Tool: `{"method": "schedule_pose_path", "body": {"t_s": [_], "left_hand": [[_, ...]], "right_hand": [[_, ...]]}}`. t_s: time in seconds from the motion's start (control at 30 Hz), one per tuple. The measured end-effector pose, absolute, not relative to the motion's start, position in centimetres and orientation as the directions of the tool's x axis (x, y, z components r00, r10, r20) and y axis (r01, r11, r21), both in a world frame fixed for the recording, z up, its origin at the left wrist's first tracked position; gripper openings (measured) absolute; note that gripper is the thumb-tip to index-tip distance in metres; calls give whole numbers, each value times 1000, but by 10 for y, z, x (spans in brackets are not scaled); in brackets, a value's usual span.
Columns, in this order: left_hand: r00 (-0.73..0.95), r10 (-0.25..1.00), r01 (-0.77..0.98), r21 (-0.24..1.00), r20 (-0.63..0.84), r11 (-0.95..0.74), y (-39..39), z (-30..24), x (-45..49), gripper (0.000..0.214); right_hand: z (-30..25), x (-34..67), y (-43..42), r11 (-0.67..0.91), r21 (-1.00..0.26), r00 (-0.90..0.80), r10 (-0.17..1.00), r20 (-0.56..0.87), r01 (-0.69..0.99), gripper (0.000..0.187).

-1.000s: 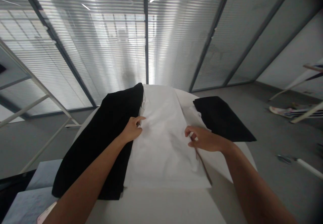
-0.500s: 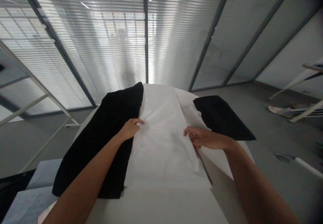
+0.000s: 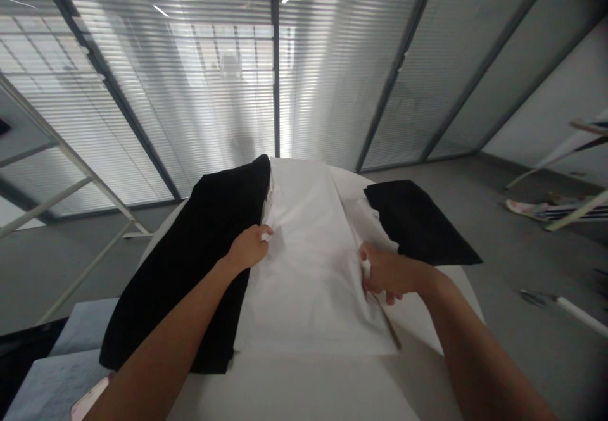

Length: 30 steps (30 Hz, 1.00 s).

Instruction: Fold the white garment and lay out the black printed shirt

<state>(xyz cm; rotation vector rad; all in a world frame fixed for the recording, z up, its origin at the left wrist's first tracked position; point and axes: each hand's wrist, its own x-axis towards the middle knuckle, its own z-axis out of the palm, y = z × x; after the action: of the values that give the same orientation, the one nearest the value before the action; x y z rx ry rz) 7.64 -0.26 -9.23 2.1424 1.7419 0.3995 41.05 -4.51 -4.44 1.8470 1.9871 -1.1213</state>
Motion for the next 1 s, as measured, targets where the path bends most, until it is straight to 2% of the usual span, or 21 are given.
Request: {"method": "schedule_pose_path", "body": {"t_s": [0.07, 0.13, 0.2, 0.3, 0.57, 0.67, 0.77, 0.87, 1.0], "left_hand": [[206, 979, 882, 434, -3, -184, -3, -91, 76, 42], [200, 980, 885, 432, -12, -175, -3, -90, 76, 43], [197, 980, 885, 436, -25, -166, -3, -89, 76, 43], [198, 980, 880, 445, -26, -166, -3, -88, 75, 44], [196, 974, 889, 439, -115, -128, -5, -79, 72, 43], [203, 967, 907, 401, -155, -126, -6, -74, 72, 43], [191, 968, 926, 358, -164, -122, -8, -74, 74, 46], [194, 970, 922, 364, -147, -129, -8, -75, 72, 48], [272, 942, 852, 503, -194, -143, -5, -73, 66, 45]], "right_hand": [[-44, 410, -46, -75, -336, -170, 748, -641, 939, 42], [-44, 411, -45, -9, -334, -230, 707, -669, 942, 21], [-44, 414, -42, 78, -386, -336, 665, -667, 919, 15], [-44, 420, -40, 124, -439, -412, 632, -656, 890, 17], [-33, 420, -44, 109, -309, -310, 600, -738, 945, 16], [-35, 416, -40, 98, -304, -284, 695, -660, 948, 28], [-42, 417, -33, 161, -292, -302, 786, -540, 943, 43], [-49, 424, -30, 199, -329, -367, 713, -598, 923, 51], [-52, 434, -32, 136, -415, -407, 608, -682, 899, 51]]}}
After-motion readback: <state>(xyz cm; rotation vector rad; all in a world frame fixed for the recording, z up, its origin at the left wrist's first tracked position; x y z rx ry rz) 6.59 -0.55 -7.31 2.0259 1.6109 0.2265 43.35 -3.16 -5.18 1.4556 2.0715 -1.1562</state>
